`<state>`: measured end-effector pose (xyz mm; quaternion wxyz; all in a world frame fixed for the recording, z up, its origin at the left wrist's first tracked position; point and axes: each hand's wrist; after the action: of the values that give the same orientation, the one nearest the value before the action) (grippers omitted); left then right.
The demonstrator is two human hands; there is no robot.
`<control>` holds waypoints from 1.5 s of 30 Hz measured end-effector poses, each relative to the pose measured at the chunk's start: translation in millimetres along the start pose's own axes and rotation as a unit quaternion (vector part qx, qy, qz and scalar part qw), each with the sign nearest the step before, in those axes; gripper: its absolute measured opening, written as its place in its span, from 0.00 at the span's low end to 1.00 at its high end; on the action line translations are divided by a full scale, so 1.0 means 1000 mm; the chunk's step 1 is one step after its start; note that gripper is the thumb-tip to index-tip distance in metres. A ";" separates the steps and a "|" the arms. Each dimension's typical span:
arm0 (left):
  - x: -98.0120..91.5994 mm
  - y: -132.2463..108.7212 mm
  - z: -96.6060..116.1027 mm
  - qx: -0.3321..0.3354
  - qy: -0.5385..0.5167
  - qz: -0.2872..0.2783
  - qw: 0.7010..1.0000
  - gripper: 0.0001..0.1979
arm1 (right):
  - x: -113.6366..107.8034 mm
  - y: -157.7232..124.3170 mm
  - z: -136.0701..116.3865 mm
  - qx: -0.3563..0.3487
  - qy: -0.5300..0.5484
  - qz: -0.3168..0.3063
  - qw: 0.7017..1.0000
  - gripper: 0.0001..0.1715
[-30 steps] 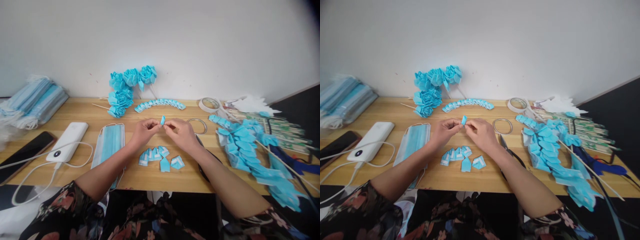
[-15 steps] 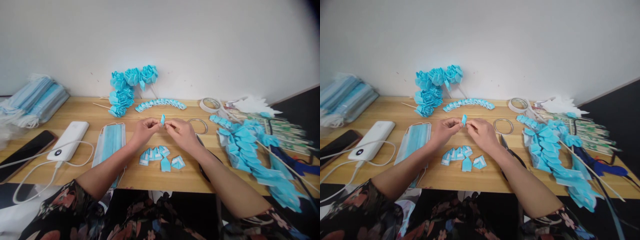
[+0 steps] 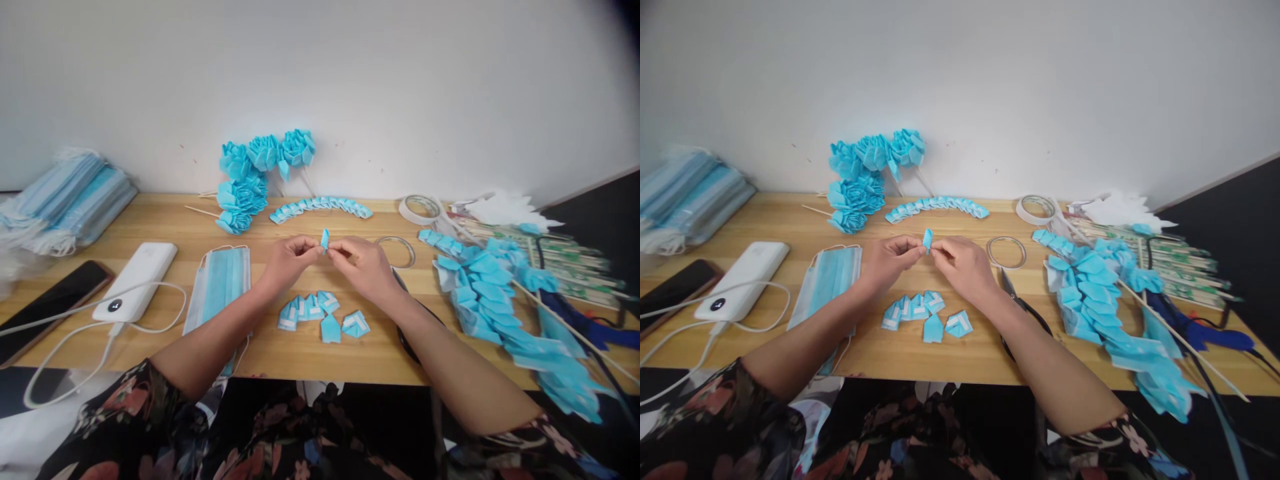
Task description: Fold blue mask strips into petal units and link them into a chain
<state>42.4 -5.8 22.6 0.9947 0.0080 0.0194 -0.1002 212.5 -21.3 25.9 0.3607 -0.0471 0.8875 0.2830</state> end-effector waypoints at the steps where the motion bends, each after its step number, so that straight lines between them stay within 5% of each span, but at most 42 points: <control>1: 0.000 0.000 0.000 -0.001 0.000 -0.001 1.000 0.13 | 0.000 0.000 0.000 -0.002 0.001 -0.001 1.000 0.08; 45: -0.001 0.000 0.002 -0.027 -0.007 -0.017 0.999 0.13 | -0.003 0.001 -0.002 0.009 0.016 -0.018 1.000 0.10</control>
<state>41.5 -5.6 24.8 0.9929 -0.0198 0.0152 -0.1162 212.8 -22.3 29.3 0.3513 -0.0641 0.8948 0.2681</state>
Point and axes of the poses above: each hand's wrist, its own y-axis towards the middle knuckle, its own x-axis out of the palm, z = x × y, and after that the axes turned 3 degrees about -x, right-handed
